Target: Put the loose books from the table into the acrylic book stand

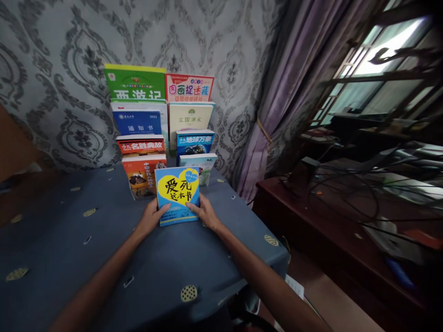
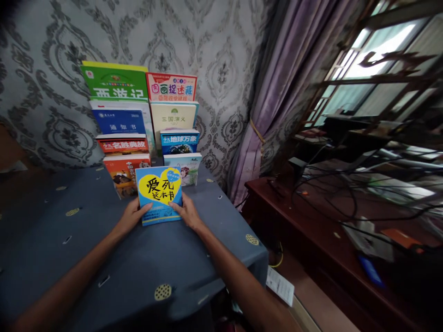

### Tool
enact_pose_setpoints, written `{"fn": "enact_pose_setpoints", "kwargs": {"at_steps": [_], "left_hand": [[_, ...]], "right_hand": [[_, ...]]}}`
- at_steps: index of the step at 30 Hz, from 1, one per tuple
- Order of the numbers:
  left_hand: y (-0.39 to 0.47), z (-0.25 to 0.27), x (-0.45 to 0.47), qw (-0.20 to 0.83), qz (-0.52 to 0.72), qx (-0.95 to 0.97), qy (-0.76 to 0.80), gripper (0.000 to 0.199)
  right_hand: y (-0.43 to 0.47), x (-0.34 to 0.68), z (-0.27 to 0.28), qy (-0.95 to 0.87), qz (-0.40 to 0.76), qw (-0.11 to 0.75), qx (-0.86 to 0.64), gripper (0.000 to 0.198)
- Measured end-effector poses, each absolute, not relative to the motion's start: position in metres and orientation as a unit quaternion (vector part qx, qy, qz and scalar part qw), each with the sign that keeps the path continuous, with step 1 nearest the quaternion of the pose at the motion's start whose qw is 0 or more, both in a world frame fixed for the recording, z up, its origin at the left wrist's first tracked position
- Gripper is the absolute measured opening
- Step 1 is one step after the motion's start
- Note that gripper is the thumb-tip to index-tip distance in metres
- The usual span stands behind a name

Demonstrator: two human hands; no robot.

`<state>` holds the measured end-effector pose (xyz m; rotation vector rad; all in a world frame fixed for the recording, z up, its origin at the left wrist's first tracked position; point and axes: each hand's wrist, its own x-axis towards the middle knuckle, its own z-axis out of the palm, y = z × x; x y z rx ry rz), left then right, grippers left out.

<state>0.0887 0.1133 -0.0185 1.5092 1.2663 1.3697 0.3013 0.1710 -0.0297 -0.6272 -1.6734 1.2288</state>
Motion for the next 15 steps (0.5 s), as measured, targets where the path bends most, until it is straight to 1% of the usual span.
{"fn": "enact_pose_setpoints", "kwargs": {"at_steps": [8, 15], "left_hand": [[0.141, -0.025, 0.099, 0.316, 0.521, 0.618, 0.497, 0.052], [0.165, -0.019, 0.113, 0.279, 0.500, 0.639, 0.514, 0.051]], "right_hand": [[0.191, 0.317, -0.028, -0.691, 0.471, 0.478, -0.268, 0.057], [0.214, 0.330, -0.027, -0.686, 0.441, 0.490, -0.307, 0.055]]}}
